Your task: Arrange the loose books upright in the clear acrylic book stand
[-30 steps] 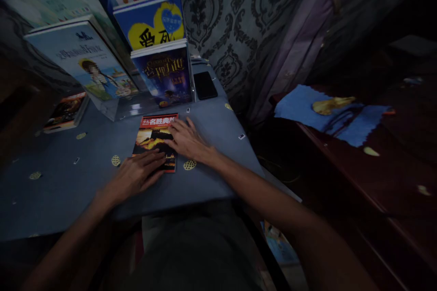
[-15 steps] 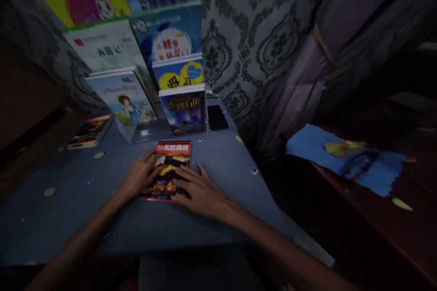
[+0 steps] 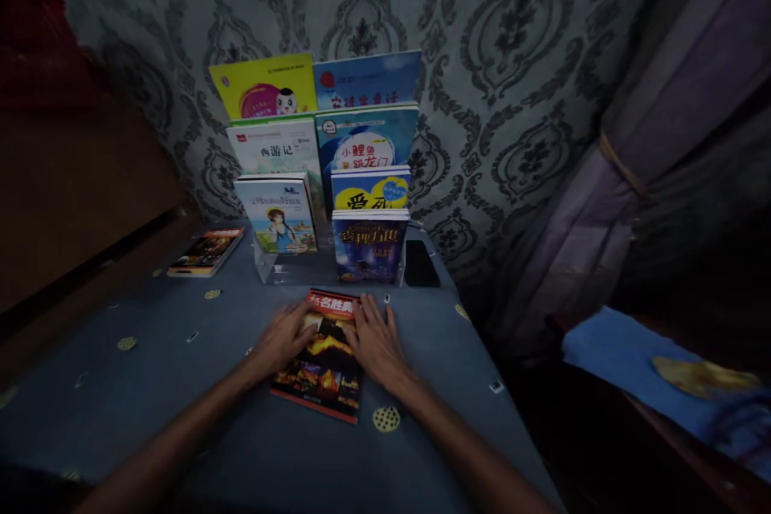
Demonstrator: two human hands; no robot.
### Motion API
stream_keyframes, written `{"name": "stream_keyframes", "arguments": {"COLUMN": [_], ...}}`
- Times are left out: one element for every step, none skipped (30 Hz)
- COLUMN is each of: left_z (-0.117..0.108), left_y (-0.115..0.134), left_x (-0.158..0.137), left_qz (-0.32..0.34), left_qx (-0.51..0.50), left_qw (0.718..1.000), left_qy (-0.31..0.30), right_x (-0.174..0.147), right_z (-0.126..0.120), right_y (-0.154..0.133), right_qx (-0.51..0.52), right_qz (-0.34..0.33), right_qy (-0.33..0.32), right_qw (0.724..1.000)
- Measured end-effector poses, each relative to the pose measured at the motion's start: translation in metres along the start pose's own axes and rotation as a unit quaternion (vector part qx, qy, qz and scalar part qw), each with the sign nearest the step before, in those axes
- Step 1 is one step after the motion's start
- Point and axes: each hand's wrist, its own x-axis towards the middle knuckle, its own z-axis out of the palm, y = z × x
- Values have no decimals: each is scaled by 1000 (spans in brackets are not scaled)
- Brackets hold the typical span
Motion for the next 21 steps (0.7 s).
{"name": "stream_keyframes", "arguments": {"left_z": [0,2,4,6,9,12,15,18,20,20,20,18,14,10,4,-2,-8,-14,-20,-25,-31], "left_y": [-3,-7,-12,-16,-20,-24,-26,-27,-28,-28,-27,-26,-24,-23,-23,-22,-21,-21,-20,-20,-19], "left_x": [4,8,12,16,19,21,23,23,22,21,20,18,16,15,14,13,12,11,10,10,10], "left_qz": [-14,-34,-62,-98,-138,-174,-202,-219,-226,-225,-220,-216,-211,-205,-194,-181,-166,-152,-138,-128,-121], "left_qx": [-57,-128,-209,-300,-388,-463,-518,-555,-577,-589,-597,-606,-615,-623,-631,-639,-646,-650,-652,-652,-649], "left_qw": [998,991,975,948,909,867,829,801,784,776,771,765,760,755,751,747,745,744,745,747,751], "left_qy": [10,23,37,50,59,63,60,48,32,15,2,-6,-9,-11,-11,-11,-11,-9,-6,-3,1], "right_x": [-1,-1,-1,-1,0,0,0,1,1,1,1,1,1,1,0,0,-1,-2,-3,-4,-4], "right_z": [3,7,11,14,17,20,23,24,26,27,27,27,26,24,22,19,16,12,8,3,-2], "right_y": [0,1,2,4,5,7,9,11,12,14,15,17,18,18,18,17,15,13,10,6,2], "right_qx": [-5,-10,-13,-15,-16,-15,-14,-10,-4,8,26,53,89,135,193,259,330,399,460,509,545], "right_qz": [1,1,1,-1,-3,-5,-5,-5,-3,-1,3,10,19,30,42,51,57,59,57,53,48], "right_qy": [8,17,25,33,39,43,46,49,53,60,71,84,101,122,142,156,158,144,113,72,31], "right_qw": [1000,1000,1000,999,999,999,999,999,999,998,997,995,991,983,970,952,929,904,879,856,836]}}
